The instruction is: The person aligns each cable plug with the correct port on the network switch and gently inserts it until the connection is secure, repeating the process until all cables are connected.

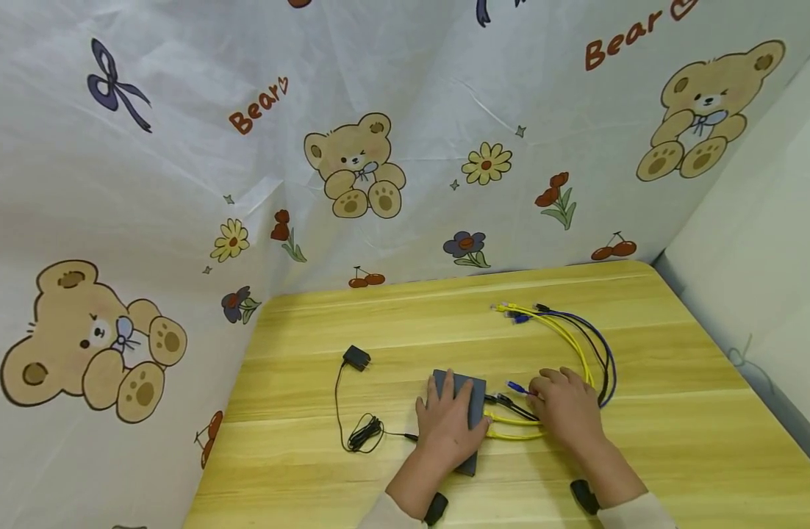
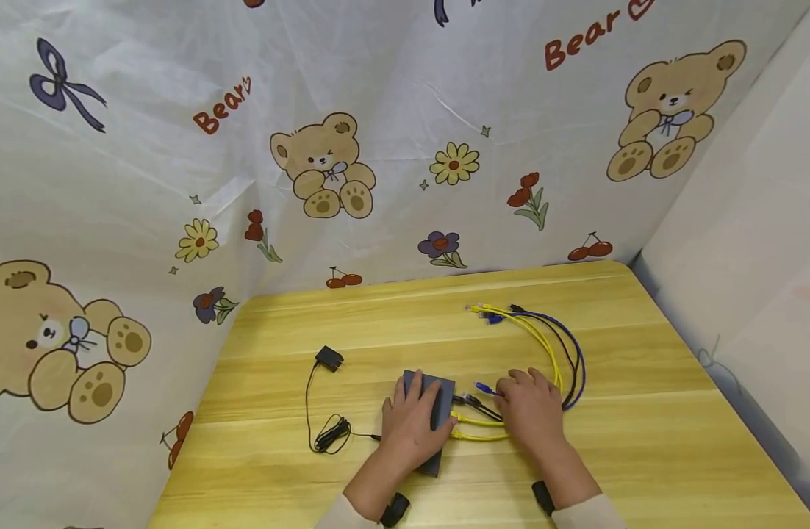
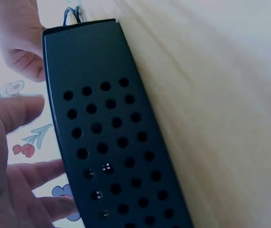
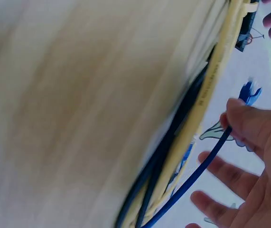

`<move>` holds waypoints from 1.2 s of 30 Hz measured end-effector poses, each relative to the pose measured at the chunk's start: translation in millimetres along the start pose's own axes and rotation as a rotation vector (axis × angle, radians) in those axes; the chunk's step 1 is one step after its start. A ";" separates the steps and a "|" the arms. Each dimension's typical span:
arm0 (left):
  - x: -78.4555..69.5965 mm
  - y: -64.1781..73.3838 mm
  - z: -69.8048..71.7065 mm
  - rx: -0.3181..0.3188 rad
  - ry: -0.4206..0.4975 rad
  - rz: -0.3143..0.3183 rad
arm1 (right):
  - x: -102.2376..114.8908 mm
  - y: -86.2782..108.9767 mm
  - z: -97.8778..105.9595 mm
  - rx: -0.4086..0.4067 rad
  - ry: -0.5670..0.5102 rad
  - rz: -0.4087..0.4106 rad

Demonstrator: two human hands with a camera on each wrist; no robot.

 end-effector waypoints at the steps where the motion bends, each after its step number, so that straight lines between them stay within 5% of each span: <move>1: -1.0 -0.3 0.7 -0.012 0.020 -0.017 | 1.6 0.3 1.0 -0.009 0.013 0.021; 11: -8.5 1.7 1.2 -0.131 0.013 -0.173 | 24.0 4.7 9.8 -0.059 0.123 0.184; 20: -10.8 1.1 -2.2 -0.196 0.016 -0.226 | 34.6 8.9 8.6 -0.056 0.092 0.244; 36: -13.7 6.4 2.6 -0.148 0.022 -0.267 | 40.5 15.3 6.1 -0.063 0.016 0.266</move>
Point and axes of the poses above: each hand's wrist, its own y-axis away from the middle knuckle, its own z-axis out of the back of the hand, x = y × z, the point moved 1 cm from there along -y, towards the middle knuckle, and after that the axes turned 13 degrees about z, right-handed, at the moved point
